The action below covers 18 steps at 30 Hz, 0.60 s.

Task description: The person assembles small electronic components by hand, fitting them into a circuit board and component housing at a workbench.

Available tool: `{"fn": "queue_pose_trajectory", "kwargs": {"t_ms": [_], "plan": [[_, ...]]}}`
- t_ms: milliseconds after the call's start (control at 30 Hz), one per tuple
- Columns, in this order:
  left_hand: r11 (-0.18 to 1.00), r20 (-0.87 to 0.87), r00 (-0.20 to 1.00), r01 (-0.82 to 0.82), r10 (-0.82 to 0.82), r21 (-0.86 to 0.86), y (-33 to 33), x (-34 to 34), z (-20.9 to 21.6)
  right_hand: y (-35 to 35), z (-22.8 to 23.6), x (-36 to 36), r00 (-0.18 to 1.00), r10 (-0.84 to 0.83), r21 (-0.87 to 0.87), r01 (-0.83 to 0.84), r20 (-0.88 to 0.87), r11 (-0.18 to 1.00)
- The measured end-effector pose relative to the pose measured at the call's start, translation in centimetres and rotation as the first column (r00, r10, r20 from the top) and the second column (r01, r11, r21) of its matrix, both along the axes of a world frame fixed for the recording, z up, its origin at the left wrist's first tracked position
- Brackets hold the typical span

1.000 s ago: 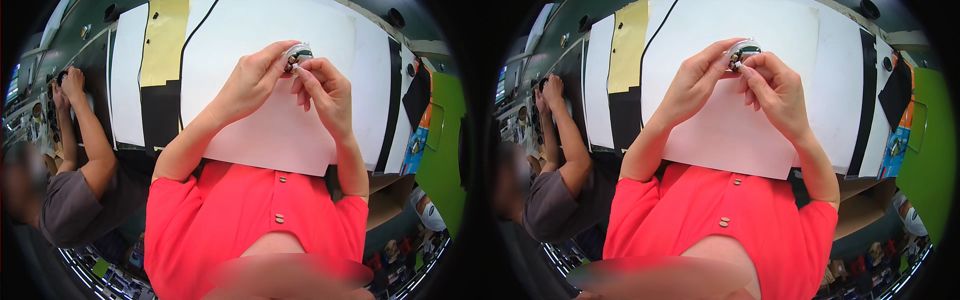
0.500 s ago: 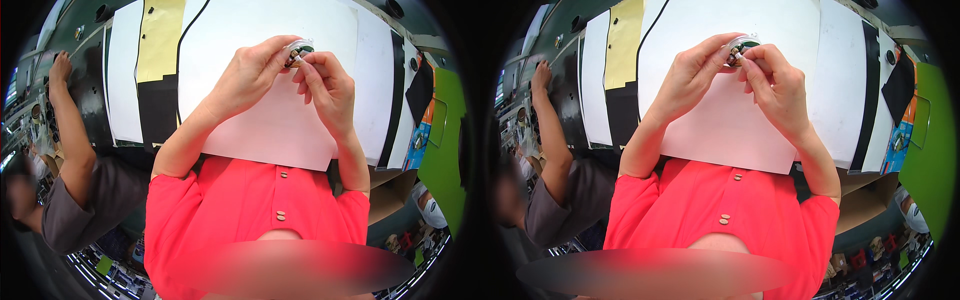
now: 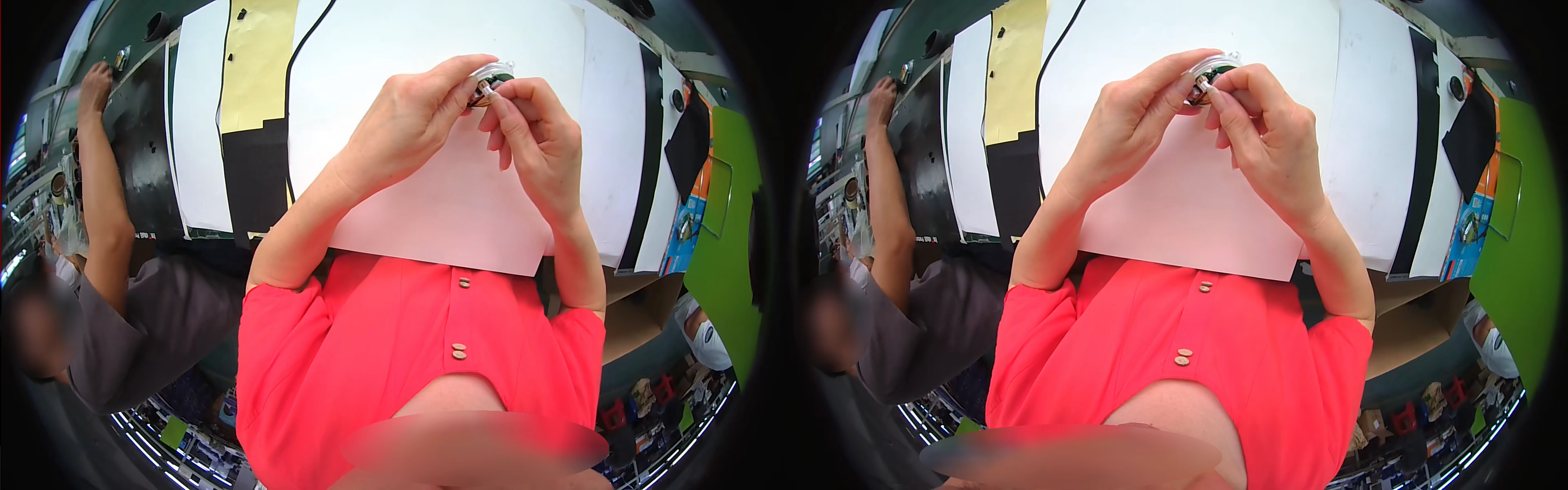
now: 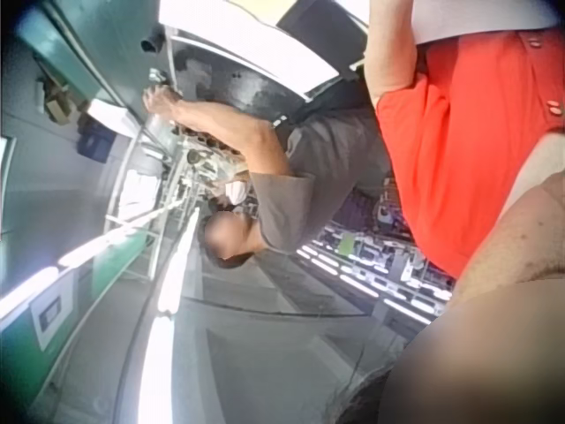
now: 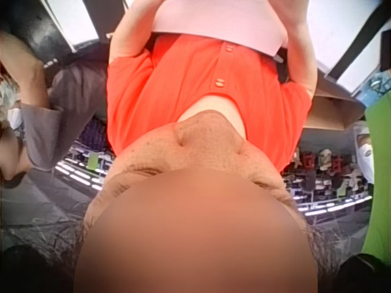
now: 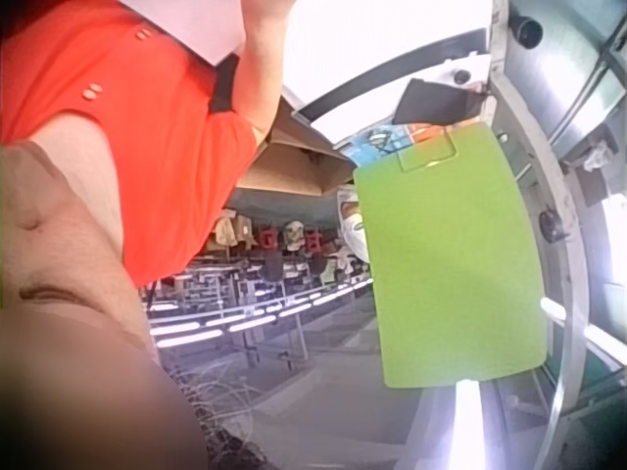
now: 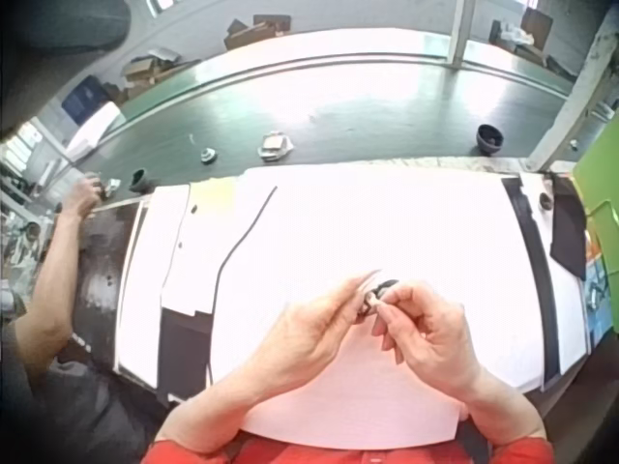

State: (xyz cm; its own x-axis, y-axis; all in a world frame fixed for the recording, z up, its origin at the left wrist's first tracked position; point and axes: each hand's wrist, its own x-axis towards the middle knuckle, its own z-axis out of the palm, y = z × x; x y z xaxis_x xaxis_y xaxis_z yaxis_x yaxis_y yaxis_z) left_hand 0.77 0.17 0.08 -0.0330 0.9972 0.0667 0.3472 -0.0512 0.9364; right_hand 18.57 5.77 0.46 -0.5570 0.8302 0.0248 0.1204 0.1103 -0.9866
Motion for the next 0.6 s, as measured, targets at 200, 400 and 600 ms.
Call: {"fn": "queue_pose_trajectory", "kwargs": {"t_ms": [200, 400, 600], "plan": [[1.0, -0.02, 1.0, -0.021, 0.021, 0.0, 0.06, 0.29, -0.33, -0.09, 0.02, -0.06, 1.0, -0.016, -0.011, 0.016, 0.023, 1.0], [0.998, -0.1, 0.995, -0.014, 0.02, 0.059, -0.15, 0.5, -0.41, -0.15, -0.03, 0.04, 1.0, -0.011, -0.048, 0.011, 0.0, 0.999], [0.999, -0.137, 0.99, -0.016, 0.023, 0.046, -0.29, 0.53, -0.48, -0.13, -0.13, 0.04, 0.999, -0.012, -0.095, 0.009, -0.034, 0.995]]}}
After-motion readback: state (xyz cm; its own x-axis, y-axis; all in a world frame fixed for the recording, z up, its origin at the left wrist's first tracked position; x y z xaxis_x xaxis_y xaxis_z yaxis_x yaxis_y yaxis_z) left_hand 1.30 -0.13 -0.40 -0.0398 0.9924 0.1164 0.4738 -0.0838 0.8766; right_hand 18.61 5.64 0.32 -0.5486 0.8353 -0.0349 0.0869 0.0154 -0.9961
